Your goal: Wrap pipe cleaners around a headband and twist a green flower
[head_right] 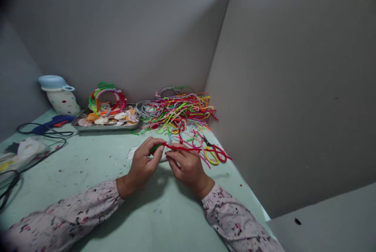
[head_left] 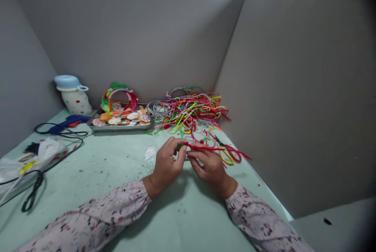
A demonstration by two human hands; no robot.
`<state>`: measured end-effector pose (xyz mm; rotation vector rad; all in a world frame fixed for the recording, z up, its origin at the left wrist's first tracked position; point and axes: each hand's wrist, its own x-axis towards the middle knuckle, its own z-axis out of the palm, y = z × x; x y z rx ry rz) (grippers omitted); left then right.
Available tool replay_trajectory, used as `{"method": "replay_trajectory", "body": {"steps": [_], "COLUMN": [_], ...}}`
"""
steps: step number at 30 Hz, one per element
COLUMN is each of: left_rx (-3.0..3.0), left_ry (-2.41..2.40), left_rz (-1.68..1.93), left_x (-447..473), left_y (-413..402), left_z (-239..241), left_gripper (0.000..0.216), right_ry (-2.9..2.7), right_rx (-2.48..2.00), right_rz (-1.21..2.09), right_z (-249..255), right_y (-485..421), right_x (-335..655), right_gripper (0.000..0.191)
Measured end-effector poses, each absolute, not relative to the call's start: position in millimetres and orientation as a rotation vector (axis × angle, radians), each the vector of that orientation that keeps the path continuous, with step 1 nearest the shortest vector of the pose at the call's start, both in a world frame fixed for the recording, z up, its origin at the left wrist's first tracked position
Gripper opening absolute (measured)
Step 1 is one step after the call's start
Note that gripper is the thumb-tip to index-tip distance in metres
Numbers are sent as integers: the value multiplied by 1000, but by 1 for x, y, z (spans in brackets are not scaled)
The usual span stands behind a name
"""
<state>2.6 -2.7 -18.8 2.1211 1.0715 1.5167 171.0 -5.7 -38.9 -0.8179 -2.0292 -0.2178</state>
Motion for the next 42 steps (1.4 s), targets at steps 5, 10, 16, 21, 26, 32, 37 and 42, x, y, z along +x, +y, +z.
{"method": "replay_trajectory", "body": {"steps": [5,10,16,21,26,32,37,42], "left_rx": [2123,2108,2144,2223,2334,2354,2337,2357], "left_ry": [1066,1059,1070,1063,989,1005,1021,1033], "left_rz": [1512,1500,1454,1435,1462,1451,1441,1441], "left_x": [3,4,6,5,2,0,-1,0], "left_y": [-5,-6,-6,-7,-5,-2,-1,-3], "left_z": [-18,-18,-18,-20,-24,-26,-25,-23], "left_gripper": [14,13,14,15,17,15,11,11], "right_ry": [-1912,-1808,-1761,-1817,-1924,-1949,-1945,-1942], "right_rx": [-940,-883,-834,-852,-827,-818,-806,-810], "right_rz": [-327,-298,-307,-292,-248,-243,-254,-258], "right_z": [-43,-45,-34,-32,-31,-27,-26,-24], "right_y": [-3,-6,-9,-8,-8,-7,-6,-6], "right_x": [170,171,174,176,178,181,181,182], "right_gripper": [22,25,29,31,27,23,21,16]}}
